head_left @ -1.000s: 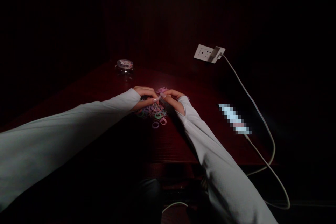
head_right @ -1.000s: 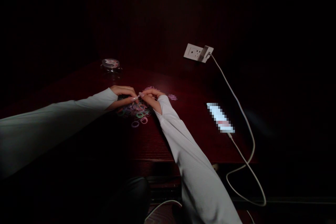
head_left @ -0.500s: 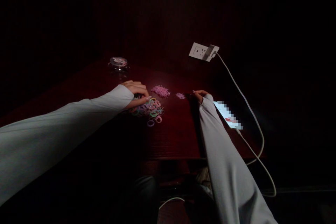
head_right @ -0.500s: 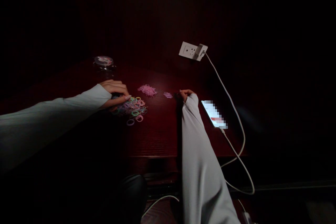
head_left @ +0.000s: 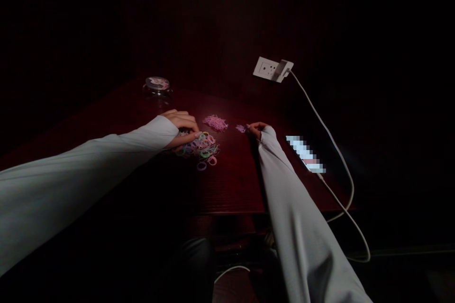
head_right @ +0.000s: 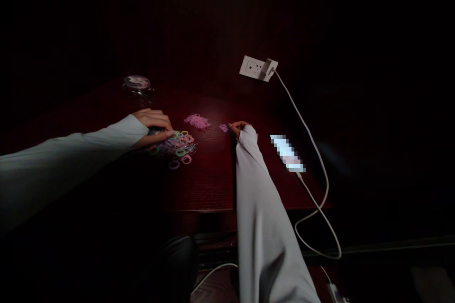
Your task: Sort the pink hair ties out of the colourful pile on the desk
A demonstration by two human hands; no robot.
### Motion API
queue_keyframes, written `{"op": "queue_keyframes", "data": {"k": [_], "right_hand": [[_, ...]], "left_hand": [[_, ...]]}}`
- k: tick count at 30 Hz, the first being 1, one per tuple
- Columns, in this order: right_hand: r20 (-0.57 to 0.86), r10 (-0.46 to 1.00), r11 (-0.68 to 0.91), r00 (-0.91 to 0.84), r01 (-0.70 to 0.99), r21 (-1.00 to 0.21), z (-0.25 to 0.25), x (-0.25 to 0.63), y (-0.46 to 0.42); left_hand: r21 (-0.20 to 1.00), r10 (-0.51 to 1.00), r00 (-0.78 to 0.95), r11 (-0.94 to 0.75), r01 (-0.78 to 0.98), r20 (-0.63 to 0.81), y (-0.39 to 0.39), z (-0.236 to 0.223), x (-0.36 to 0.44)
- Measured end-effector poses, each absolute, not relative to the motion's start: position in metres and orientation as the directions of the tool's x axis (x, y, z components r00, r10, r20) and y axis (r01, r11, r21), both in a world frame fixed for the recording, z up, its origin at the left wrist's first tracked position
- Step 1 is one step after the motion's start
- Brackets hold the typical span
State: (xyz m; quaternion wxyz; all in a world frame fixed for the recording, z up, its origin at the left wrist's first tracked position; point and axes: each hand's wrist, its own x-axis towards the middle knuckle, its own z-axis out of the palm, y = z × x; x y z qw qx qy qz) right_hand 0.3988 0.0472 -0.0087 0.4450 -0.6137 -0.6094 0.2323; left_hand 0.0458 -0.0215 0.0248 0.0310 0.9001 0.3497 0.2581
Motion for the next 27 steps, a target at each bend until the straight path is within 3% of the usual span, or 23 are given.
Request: {"op": "queue_keyframes", "data": {"k": [5, 12, 15, 18, 21, 27], "right_hand": [[0.321, 0.908, 0.116, 0.268, 0.576, -0.809, -0.002, 0.395, 0.049], [0.357, 0.881, 0.064, 0.311, 0.669, -0.741, 0.013, 0.380, 0.042], [0.408, 0.895, 0.141, 0.181, 0.753, -0.643, 0.018, 0.358, 0.028], [0.472, 0.874, 0.339, -0.113, 0.839, -0.426, 0.020, 0.333, 0.012], [0.439, 0.836, 0.467, -0.328, 0.845, -0.260, 0.019, 0.311, 0.000], [0.406, 0.717, 0.679, -0.567, 0.701, -0.219, 0.022, 0.297, -0.012]], "left_hand": [[0.240, 0.644, 0.598, -0.750, 0.617, 0.477, -0.030, 0.030, 0.047], [0.134, 0.632, 0.606, -0.737, 0.663, 0.483, -0.021, 0.038, 0.033], [0.133, 0.629, 0.655, -0.756, 0.641, 0.419, -0.019, 0.037, 0.031], [0.185, 0.621, 0.687, -0.777, 0.601, 0.378, -0.015, 0.034, 0.029], [0.231, 0.635, 0.696, -0.771, 0.593, 0.336, -0.011, 0.034, 0.025], [0.200, 0.658, 0.709, -0.753, 0.627, 0.254, -0.009, 0.035, 0.021]]}}
